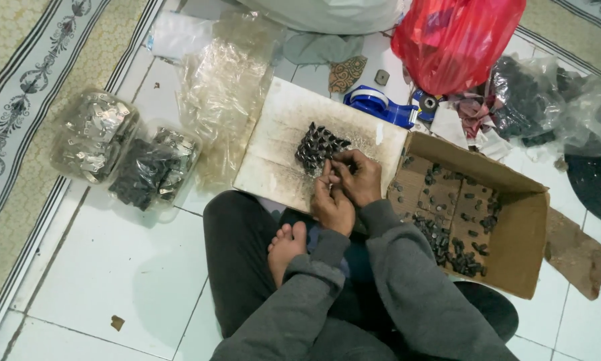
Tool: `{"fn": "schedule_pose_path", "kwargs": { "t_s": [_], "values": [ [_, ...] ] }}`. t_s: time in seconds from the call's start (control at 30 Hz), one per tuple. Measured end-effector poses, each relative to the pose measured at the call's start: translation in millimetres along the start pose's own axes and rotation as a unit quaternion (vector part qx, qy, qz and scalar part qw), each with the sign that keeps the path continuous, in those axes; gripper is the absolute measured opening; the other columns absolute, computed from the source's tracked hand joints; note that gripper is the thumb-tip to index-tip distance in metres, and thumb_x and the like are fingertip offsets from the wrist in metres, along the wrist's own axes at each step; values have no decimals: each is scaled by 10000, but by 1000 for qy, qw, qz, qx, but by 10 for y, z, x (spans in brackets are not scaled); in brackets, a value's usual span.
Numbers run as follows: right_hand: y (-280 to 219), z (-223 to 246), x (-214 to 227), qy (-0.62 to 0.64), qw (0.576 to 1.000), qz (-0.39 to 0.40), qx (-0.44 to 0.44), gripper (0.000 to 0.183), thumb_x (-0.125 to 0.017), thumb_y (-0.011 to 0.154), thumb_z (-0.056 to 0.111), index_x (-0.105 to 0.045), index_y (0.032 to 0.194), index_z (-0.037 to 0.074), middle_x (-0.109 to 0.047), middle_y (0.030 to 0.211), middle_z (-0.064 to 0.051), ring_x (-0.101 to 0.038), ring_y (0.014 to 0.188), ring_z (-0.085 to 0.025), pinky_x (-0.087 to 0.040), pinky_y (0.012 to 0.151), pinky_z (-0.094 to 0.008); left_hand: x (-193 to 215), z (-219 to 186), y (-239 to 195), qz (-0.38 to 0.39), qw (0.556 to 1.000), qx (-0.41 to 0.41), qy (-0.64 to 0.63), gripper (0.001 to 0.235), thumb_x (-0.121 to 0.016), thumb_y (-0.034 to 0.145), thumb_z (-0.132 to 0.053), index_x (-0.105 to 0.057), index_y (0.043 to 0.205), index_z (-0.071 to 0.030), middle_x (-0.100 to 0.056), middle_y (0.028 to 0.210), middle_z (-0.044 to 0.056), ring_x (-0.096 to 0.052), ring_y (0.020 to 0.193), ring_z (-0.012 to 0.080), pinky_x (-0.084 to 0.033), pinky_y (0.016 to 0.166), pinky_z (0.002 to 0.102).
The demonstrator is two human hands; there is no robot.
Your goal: The person sits on the floor and repeatedly picks up small metal components from a cardboard box. They join two pieces together by hand and place the assembled unit onto a white board. The process continues with multiple units being assembled and stacked.
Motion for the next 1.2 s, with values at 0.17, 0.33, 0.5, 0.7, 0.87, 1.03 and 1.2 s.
{"fn": "schedule_pose_path", "kwargs": {
  "t_s": [0.17,0.33,0.5,0.7,0.87,1.03,1.2],
  "values": [
    [32,-70,-49,-22,999,-4,23,173,-837,859,14,-829,983,135,-809,842,-104,-794,832,-327,-618,676,-410,22,-28,37,6,1000,12,-22,151,-486,988,-35,-548,932,-161,-693,1439,124,-702,1215,375,-633,945,541],
    [40,-29,-95,-17,1000,-6,21,166,-854,852,31,-834,974,141,-812,832,-101,-797,822,-317,-622,682,-392,51,-38,76,3,999,1,-45,171,-489,1020,11,-568,962,-129,-681,1414,208,-663,1225,459,-649,917,601],
    [28,-111,-70,-26,999,-18,30,151,-886,840,50,-833,953,134,-809,820,-110,-796,813,-323,-625,668,-414,77,5,76,18,999,21,-46,173,-481,1035,13,-560,986,-133,-672,1424,205,-615,1282,474,-642,935,625],
    [-61,-98,-28,-39,998,-33,26,145,-898,850,101,-835,965,163,-798,792,-80,-777,725,-275,-598,617,-387,64,61,36,29,997,-6,-74,167,-459,994,42,-539,973,-102,-653,1404,294,-634,1232,530,-649,866,655],
    [-251,85,349,-16,998,-65,17,105,-873,919,107,-833,1008,146,-802,814,-85,-754,701,-243,-595,617,-350,66,-75,-157,74,996,3,-49,166,-495,983,38,-544,981,-121,-704,1321,264,-678,1159,503,-667,818,618],
    [-617,-244,1129,-17,994,-110,6,104,-849,982,95,-810,1067,51,-808,886,-172,-786,784,-308,-637,673,-426,-157,-226,-265,216,975,-2,-59,187,-520,1016,55,-570,979,-121,-754,1161,179,-737,1052,418,-716,771,567],
    [-1005,-1286,1968,-87,981,-91,-146,151,-743,1108,117,-769,1162,-21,-756,989,-256,-739,942,-469,-647,755,-606,-495,62,-421,366,927,-53,63,125,-668,979,-35,-706,1035,-141,-791,1014,158,-760,988,418,-672,685,544]
  ]
}}
Point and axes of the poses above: each hand's wrist, its own y-axis towards the middle knuckle, its own x-axis out of the back of the hand, z = x × y, the point moved 3 cm from there along y, towards the middle knuckle
